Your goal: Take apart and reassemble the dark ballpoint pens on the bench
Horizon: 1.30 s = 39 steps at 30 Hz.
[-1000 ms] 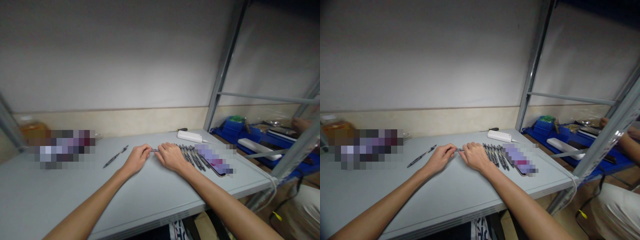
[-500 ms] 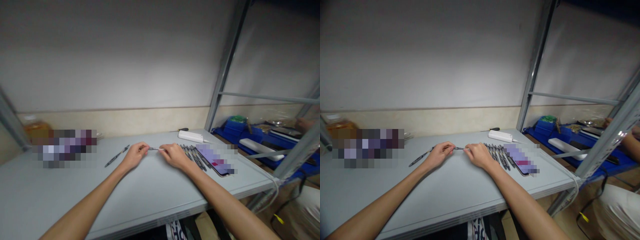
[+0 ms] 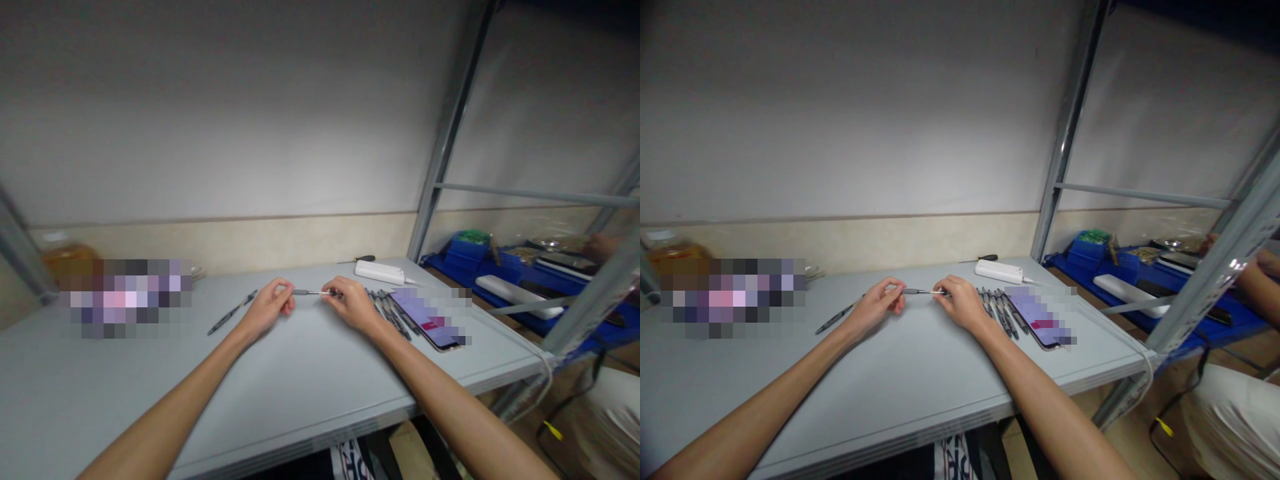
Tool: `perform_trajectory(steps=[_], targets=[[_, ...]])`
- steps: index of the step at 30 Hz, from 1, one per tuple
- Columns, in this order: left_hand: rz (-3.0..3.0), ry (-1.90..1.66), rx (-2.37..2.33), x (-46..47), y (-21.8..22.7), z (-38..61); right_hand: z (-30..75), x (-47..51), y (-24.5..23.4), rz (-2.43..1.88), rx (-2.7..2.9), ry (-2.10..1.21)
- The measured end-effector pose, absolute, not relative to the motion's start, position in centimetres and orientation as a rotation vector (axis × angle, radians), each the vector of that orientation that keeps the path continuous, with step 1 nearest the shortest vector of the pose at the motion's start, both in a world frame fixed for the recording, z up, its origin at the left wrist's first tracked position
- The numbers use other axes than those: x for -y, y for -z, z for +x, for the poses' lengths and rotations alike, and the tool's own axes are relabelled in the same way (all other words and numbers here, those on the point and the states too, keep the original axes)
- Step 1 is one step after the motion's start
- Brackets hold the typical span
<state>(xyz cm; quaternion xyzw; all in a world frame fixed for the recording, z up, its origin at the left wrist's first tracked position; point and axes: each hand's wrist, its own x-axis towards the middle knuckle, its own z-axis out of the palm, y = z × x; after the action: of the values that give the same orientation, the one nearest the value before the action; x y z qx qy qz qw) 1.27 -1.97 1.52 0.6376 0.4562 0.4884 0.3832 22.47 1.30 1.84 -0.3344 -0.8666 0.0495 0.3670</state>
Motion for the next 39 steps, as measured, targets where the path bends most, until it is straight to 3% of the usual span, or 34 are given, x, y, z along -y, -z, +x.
perform_trajectory(steps=[25, 39], targets=[[1.138, -1.421, -0.992, 1.8, -2.1, 0.6, 22.6, -1.2, -2.5, -1.005, 2.099, -0.542], [1.474, -1.332, -1.416, 1.3, -1.3, 0.4, 22.9, -2.4, -1.6, -0.880, 1.940, -0.662]])
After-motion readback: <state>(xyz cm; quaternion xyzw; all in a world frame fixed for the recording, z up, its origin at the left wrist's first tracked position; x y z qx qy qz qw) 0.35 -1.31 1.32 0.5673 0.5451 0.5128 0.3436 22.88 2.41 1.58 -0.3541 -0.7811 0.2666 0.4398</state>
